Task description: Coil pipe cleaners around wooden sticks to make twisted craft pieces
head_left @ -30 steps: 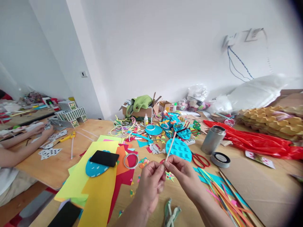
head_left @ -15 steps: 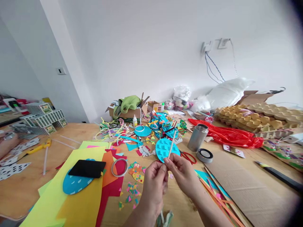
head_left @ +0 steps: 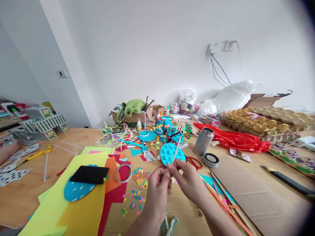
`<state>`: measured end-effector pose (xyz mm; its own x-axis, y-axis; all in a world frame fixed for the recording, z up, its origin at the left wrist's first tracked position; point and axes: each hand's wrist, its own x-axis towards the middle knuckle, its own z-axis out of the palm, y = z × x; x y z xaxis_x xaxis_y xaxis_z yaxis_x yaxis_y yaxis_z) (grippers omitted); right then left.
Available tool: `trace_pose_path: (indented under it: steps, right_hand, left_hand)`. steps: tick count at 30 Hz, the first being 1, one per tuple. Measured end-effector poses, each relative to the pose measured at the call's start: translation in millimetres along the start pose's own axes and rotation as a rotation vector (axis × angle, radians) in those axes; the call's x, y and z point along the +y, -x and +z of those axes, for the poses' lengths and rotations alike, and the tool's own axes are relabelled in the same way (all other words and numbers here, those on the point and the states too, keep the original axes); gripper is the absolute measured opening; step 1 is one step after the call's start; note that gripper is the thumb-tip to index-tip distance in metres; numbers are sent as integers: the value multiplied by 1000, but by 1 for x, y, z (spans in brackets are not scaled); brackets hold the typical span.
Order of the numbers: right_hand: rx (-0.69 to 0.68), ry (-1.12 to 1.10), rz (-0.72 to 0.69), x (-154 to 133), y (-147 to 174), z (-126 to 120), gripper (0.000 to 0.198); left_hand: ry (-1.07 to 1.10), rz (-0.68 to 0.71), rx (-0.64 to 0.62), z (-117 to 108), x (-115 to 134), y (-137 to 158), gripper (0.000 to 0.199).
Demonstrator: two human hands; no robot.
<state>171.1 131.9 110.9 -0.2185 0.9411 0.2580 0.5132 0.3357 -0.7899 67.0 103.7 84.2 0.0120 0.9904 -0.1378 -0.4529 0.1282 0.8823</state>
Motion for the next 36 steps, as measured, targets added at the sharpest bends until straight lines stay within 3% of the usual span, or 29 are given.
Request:
trace_pose_path:
  steps: [6,12,18,27,32,36]
  right_hand:
    - [174,112,-65,-1,5,11,40]
    - [0,-108,-15,2,2,2,41]
    - [-57,-59,-70,0,3,-5,39]
    - [113,63,-37,-1,5,1,39]
    - [-70,-121,-7,1,3,-8,39]
    - [-7,-205,4,1,1,-12,42]
  left_hand:
    - [75,-44,-61,0,4,5,39]
    - [93,-101,-105,0,9,8,34]
    - [94,-73,-88,-2,10,7,35]
    - [43,-5,-64,4,3,12,35]
    - [-8,-17,-223,-2,9,10,31]
    - [79,49,-172,-10,17,4,24]
